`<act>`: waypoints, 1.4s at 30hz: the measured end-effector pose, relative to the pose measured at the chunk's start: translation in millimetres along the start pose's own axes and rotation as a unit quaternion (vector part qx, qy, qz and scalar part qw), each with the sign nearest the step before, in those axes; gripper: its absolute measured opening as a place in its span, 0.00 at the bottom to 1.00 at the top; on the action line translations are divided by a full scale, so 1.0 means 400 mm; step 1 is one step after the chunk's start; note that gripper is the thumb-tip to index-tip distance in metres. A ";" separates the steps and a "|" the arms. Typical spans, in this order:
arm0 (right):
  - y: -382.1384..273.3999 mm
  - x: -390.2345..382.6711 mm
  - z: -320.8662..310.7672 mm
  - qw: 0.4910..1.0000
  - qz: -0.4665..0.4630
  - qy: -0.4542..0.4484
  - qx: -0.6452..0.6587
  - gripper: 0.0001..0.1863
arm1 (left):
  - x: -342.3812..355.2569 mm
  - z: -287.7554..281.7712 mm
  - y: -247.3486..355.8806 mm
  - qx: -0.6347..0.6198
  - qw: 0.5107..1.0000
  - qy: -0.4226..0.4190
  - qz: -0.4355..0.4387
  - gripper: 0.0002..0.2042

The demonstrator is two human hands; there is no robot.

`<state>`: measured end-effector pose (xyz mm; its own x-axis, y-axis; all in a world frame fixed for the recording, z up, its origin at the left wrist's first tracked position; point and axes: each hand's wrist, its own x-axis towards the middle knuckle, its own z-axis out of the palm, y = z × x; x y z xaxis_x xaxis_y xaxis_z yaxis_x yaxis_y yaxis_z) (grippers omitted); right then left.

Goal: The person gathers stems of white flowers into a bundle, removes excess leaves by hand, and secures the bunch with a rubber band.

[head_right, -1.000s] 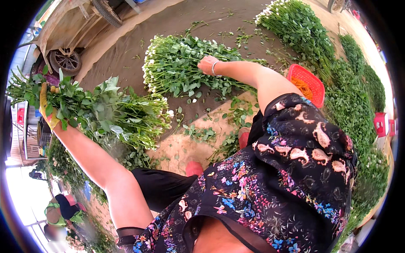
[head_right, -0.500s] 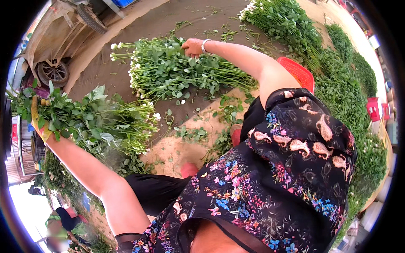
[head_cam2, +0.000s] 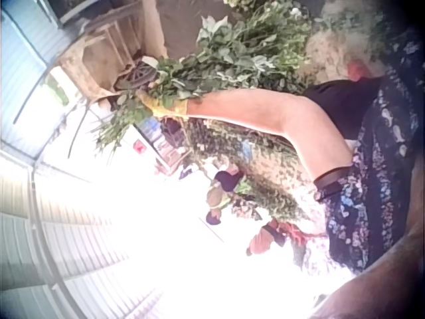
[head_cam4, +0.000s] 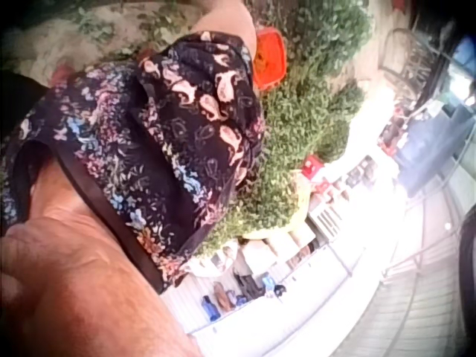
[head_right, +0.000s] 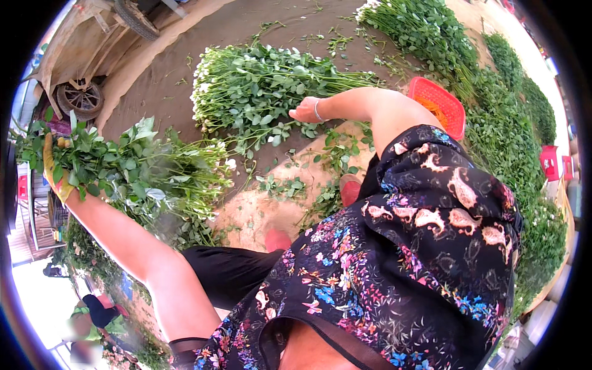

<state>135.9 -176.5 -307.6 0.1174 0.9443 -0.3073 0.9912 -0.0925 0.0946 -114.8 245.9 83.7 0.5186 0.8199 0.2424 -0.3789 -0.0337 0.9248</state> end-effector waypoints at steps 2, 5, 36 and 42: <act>-0.001 0.002 -0.015 0.999 0.003 0.018 0.029 0.15 | -0.040 0.028 0.004 -0.004 1.000 0.011 0.011 0.07; 0.007 0.006 -0.061 0.995 0.005 0.026 0.101 0.21 | -0.031 0.014 0.009 -0.027 1.000 -0.006 -0.001 0.07; -0.008 0.161 -0.933 0.747 -0.097 0.416 0.509 0.13 | 0.020 0.048 -0.113 -0.253 0.891 -0.353 -0.135 0.09; -0.089 0.170 -0.934 0.749 -0.069 0.443 0.488 0.12 | 0.018 0.073 -0.149 -0.296 0.840 -0.429 -0.153 0.08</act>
<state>85.9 9.0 21.8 0.3516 0.7644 0.5404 0.6133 0.2480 -0.7499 -66.0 237.1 38.9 0.9262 0.0170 0.3768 -0.3102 0.6024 0.7354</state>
